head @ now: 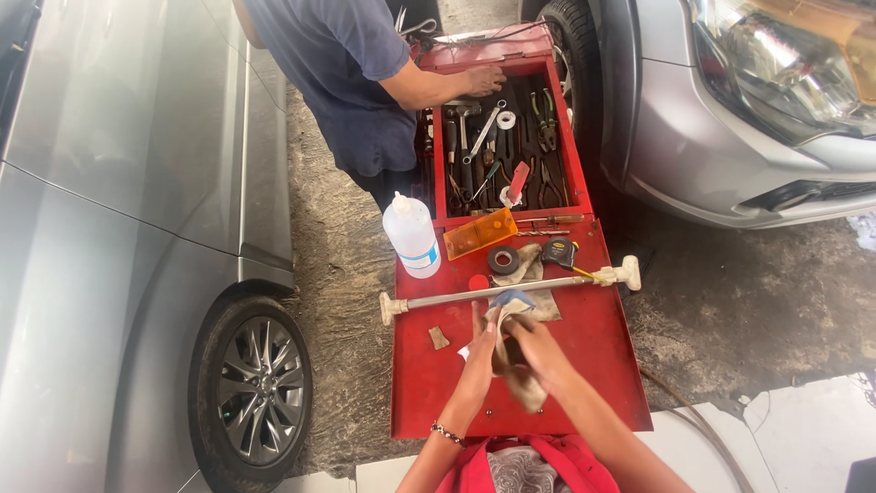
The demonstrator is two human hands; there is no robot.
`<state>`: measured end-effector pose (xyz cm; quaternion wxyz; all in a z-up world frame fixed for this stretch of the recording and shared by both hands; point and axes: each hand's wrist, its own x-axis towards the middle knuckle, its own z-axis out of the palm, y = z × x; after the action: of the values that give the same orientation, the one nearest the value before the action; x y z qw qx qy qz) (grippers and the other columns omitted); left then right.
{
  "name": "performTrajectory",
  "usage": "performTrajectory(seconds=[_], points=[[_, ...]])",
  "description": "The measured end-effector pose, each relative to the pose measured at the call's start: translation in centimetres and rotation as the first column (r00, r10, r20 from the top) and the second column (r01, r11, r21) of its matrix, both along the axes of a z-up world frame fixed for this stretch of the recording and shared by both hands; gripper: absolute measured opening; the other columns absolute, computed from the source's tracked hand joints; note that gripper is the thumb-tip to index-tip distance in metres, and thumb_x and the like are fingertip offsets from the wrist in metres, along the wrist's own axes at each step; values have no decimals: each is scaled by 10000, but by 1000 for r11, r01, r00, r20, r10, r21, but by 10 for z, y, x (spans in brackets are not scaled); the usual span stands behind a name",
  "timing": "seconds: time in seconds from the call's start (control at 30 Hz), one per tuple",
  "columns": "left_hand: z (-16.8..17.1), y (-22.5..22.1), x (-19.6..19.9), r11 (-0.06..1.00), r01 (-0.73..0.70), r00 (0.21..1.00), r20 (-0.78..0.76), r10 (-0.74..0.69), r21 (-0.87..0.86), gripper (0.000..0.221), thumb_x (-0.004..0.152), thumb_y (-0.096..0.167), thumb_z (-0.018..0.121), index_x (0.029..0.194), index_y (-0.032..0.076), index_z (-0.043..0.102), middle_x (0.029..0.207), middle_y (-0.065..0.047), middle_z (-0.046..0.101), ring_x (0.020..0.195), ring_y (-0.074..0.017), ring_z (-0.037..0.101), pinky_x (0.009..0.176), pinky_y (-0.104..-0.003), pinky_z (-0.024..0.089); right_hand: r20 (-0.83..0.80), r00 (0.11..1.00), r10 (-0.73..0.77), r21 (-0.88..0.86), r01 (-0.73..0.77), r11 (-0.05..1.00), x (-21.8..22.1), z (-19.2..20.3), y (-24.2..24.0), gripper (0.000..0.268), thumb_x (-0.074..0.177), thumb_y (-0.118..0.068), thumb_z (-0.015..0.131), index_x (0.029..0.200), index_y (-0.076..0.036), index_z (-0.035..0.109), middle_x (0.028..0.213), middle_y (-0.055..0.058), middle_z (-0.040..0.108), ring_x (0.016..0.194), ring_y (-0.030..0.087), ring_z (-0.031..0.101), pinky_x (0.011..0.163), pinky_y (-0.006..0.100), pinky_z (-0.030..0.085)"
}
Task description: The person wipes a tool cart with a cloth, then moves to a silver car with its hood open and holds a metal rod near the engine bay while another person works. The person walks around the garage, picks up a white plastic bottle, and hands it to a coworker before returning to the car.
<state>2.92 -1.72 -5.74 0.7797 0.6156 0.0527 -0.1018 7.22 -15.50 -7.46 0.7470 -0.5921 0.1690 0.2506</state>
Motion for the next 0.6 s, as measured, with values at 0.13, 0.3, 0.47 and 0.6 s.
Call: performTrajectory(seconds=[0.13, 0.3, 0.47, 0.6], points=[[-32, 0, 5, 996, 18, 999, 33, -16, -84, 667, 1096, 456, 307, 1594, 18, 378, 1747, -87, 147, 1581, -247, 210, 1256, -371, 200, -77, 996, -42, 146, 53, 988, -10, -1, 4, 353, 1012, -234, 538, 1269, -24, 658, 1014, 69, 724, 870, 183, 686, 749, 343, 552], [-39, -10, -2, 999, -22, 1000, -20, 22, 29, 711, 1073, 471, 324, 1613, 157, -14, 1738, -134, 34, 1599, -267, 95, 1264, -391, 164, -79, 978, -194, 175, 205, 963, -18, 11, 9, 323, 1008, -257, 578, 1223, -32, 661, 952, 75, 705, 799, 185, 657, 683, 354, 545], [-40, -20, -13, 941, 141, 985, 52, -164, 307, 635, 1090, 441, 341, 1583, 39, 351, 1733, -189, -6, 1600, -318, -67, 1272, -406, 56, -51, 960, -276, 226, 280, 933, -12, -19, 2, 306, 1033, -270, 538, 1095, 3, 662, 909, 80, 673, 747, 163, 647, 642, 337, 547], [-4, -21, -20, 935, 261, 964, -19, -264, 239, 587, 1075, 419, 382, 1514, 41, 474, 1699, -185, 124, 1590, -308, 86, 1259, -396, 172, -8, 946, -325, 255, 316, 914, -8, -63, -8, 321, 1059, -286, 540, 1001, 7, 657, 867, 72, 646, 709, 157, 605, 614, 317, 528]])
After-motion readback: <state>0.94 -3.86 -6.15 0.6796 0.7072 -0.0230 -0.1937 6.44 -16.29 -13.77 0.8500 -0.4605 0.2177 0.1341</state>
